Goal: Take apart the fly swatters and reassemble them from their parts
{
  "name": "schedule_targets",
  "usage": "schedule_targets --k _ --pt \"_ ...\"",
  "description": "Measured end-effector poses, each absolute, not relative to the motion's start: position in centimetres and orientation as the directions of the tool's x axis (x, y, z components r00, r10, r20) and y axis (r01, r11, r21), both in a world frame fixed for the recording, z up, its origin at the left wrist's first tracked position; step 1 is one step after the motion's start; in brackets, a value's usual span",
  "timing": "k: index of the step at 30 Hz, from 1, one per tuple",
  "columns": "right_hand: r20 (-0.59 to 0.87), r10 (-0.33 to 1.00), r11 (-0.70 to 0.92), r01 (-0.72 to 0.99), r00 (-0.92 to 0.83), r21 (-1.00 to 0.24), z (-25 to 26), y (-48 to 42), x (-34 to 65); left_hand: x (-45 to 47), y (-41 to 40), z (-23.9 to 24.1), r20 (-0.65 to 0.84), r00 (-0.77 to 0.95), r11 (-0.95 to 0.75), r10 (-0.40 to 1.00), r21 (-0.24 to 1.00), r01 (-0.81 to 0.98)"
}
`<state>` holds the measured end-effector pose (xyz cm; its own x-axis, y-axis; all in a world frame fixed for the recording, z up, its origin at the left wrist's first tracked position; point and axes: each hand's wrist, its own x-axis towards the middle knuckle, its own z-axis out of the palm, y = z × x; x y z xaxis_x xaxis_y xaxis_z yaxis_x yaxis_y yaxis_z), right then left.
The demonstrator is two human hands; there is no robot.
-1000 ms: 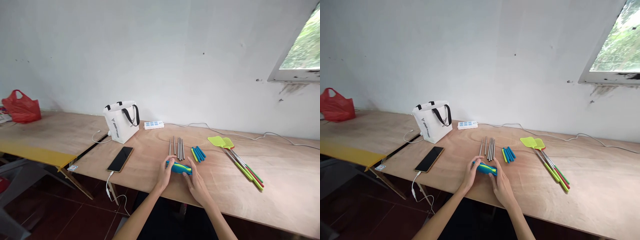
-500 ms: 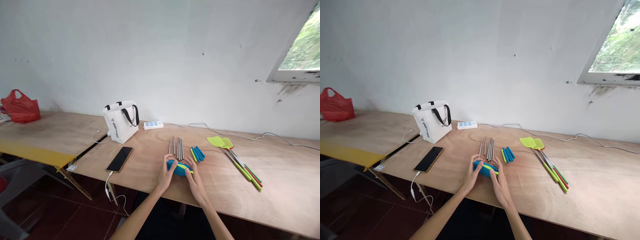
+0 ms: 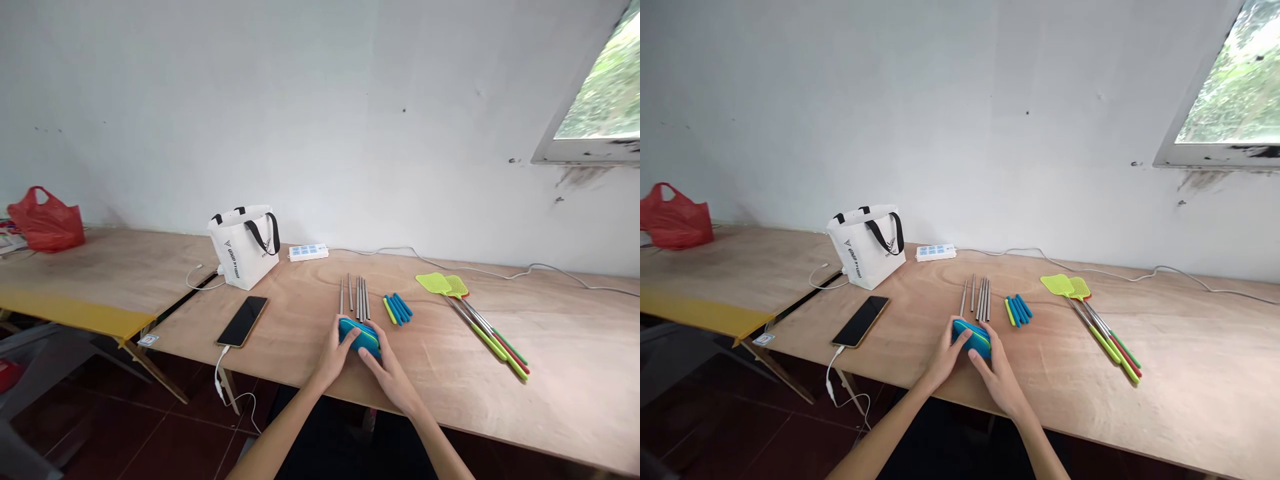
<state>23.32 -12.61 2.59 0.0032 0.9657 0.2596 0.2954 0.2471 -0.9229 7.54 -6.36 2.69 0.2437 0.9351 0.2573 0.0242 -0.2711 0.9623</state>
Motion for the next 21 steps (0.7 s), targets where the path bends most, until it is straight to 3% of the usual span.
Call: schedule_targets --k 7,10,13,15,21 --pt "0.319 0.948 0.304 0.33 -0.012 -0.893 1.7 -11.8 24.3 5.6 -5.0 3.4 0.213 0.46 -0.274 0.862 0.959 0.068" --pt "0.313 0.95 0.293 0.3 0.019 -0.908 1.4 -11.8 24.1 4.5 -3.5 3.3 0.206 0.347 -0.246 0.915 0.966 0.075" --pt "0.316 0.947 0.28 0.338 0.056 -0.898 1.2 -12.0 23.9 2.2 -0.3 3.2 0.143 0.108 -0.151 0.984 0.986 0.074" --pt "0.313 0.948 0.27 0.381 0.054 -0.884 1.0 -12.0 23.9 0.1 2.6 3.5 0.12 -0.037 -0.111 0.992 0.974 0.199" --pt "0.298 0.954 0.262 0.431 0.017 -0.863 1.1 -12.0 23.8 -4.2 10.3 4.4 0.058 -0.049 -0.034 0.997 0.919 0.392"
